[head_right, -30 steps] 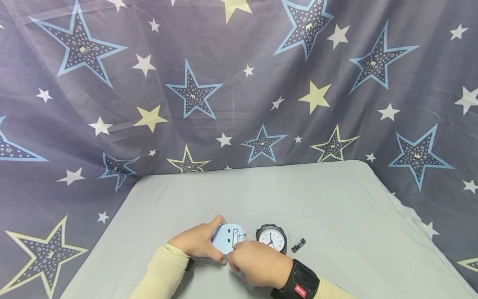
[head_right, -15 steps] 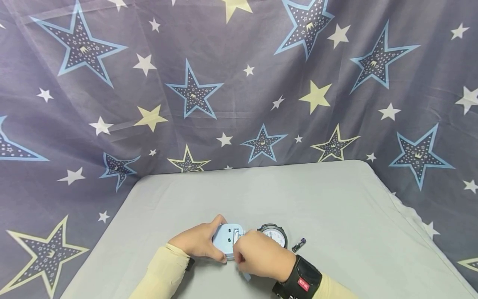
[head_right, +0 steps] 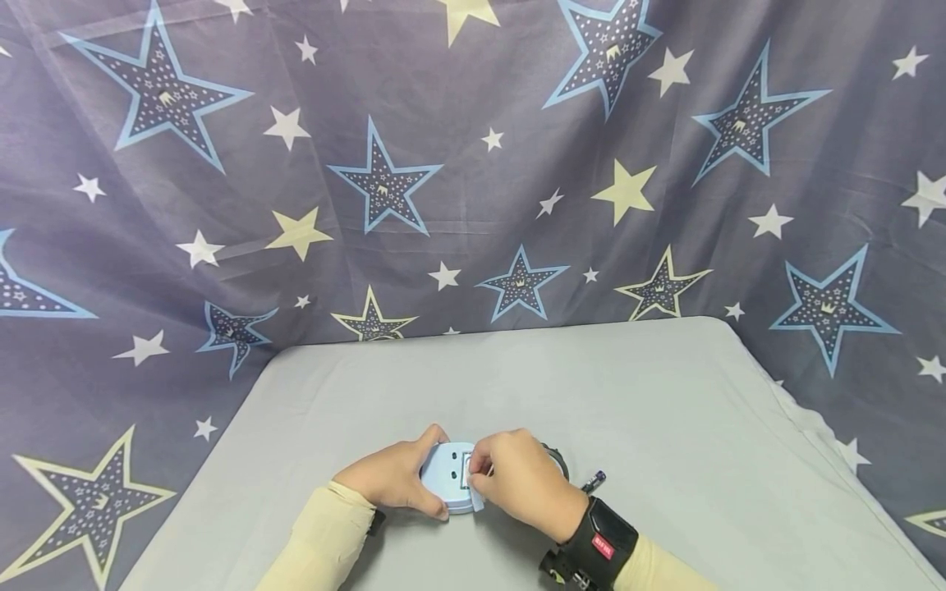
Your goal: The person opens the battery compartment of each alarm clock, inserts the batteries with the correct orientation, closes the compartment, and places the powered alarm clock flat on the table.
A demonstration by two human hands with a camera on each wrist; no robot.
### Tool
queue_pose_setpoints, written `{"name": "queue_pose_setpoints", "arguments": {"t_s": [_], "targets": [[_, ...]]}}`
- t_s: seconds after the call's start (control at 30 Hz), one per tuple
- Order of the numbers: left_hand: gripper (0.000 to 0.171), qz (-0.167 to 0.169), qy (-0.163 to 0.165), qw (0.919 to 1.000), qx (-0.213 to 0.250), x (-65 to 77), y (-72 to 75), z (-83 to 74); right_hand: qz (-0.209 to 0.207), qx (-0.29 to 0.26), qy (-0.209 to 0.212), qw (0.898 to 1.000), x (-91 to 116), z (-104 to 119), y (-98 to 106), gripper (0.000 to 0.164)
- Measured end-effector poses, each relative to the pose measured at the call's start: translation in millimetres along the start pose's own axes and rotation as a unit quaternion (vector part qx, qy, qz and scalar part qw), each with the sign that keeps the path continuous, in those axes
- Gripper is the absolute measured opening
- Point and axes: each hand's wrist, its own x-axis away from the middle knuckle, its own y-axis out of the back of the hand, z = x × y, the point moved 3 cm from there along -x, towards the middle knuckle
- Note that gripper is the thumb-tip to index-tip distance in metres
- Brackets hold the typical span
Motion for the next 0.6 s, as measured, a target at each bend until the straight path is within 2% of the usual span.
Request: {"name": "queue_pose_setpoints", "arguments": {"t_s": [0.27,0.6], "targets": [[0.081,0.003,0.002,1.0000,0.005,-0.1,-0.5,-1.2,-0.016,-0.028,-0.044,0.998,-6.6,-12.0,-6.2,0.010],[0.081,0.008,-0.006,0.9999,0.011,0.4,3.7,-6.4,-0.034,-0.043,-0.047,0.997,-14.5,-21.1,-6.9,0.011]]}}
